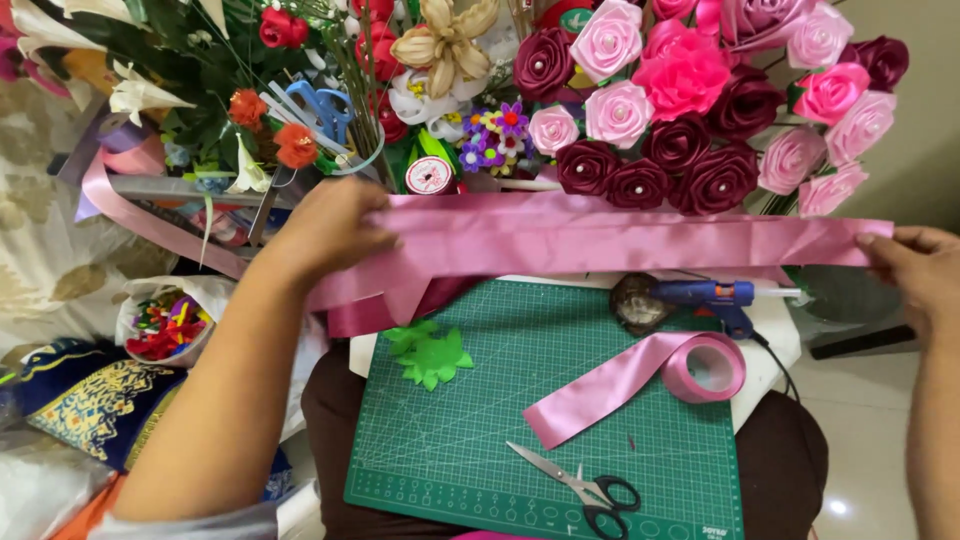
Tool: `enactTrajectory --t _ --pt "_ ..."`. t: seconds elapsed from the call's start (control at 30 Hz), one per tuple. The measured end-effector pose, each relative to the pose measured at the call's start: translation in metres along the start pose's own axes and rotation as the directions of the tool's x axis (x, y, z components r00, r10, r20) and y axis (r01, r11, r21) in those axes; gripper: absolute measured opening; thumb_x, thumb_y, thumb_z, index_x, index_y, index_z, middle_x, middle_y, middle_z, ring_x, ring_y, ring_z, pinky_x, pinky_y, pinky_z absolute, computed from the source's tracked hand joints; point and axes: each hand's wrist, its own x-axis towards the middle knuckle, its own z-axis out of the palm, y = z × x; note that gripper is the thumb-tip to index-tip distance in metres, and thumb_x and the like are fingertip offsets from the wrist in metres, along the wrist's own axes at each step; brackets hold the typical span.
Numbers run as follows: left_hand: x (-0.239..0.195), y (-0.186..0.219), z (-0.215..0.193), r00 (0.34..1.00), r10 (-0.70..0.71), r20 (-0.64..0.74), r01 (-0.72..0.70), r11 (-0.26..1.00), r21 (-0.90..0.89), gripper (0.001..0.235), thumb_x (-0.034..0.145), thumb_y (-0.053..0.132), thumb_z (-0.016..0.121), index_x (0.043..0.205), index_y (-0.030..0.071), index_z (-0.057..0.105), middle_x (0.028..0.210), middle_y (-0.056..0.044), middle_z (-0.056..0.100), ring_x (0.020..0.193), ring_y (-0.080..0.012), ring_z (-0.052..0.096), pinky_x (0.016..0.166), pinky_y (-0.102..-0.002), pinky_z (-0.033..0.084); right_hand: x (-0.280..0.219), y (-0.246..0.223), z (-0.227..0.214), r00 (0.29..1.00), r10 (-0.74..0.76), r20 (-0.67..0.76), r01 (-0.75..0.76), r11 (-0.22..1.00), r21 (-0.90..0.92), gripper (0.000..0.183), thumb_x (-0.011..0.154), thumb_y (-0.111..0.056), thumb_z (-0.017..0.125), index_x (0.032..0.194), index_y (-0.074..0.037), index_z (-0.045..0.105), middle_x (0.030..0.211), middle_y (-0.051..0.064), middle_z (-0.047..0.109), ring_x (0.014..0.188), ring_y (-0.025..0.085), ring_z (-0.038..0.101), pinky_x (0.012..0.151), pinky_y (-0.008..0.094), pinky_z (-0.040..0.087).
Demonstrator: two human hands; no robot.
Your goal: The person repeatedly cuts a pink satin ribbon into short segments using scissors on a green cutting mat. The person folds and aligns the ribbon before each cut, then sets the cut pieces aside on the mat.
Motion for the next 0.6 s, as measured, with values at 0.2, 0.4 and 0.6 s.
enactTrajectory --t 0.2,0.4,0.6 --pt "0.079 0.034 0.009 0.988 -0.068 -0.136 0.075 0.996 0.043 0.035 0.081 0.021 0.078 0.115 0.014 0.074 0.114 -0.014 0.072 0.11 -0.0399 0.065 0.082 -0.056 0.054 0.002 0.008 0.016 0.96 0.146 -0.24 -0.134 0.989 0.069 0.027 0.097 -0.019 0.092 0.098 -0.014 0.066 0.084 0.0 0.068 0.067 0.006 0.066 0.06 0.016 0.061" --pt "0.105 0.035 0.029 0.995 0.077 -0.07 -0.082 0.994 -0.077 0.053 0.08 -0.001 0.068 0.131 0.015 0.065 0.119 -0.025 0.065 0.108 -0.0468 0.062 0.082 -0.055 0.051 0.006 0.017 0.009 0.949 0.164 -0.27 -0.158 0.986 0.044 0.019 0.103 -0.019 0.086 0.096 -0.013 0.069 0.08 -0.003 0.063 0.065 0.006 0.062 0.06 0.015 0.061" --pt "0.107 0.024 0.041 0.966 0.237 -0.1 -0.236 0.971 0.021 0.077 0.079 -0.027 0.046 0.148 0.007 0.052 0.132 -0.023 0.057 0.104 -0.0506 0.063 0.074 -0.058 0.052 0.007 0.021 0.003 0.966 0.028 -0.258 -0.032 0.999 -0.009 0.011 0.109 -0.026 0.079 0.116 -0.018 0.076 0.098 -0.005 0.071 0.08 0.002 0.063 0.065 0.019 0.054"
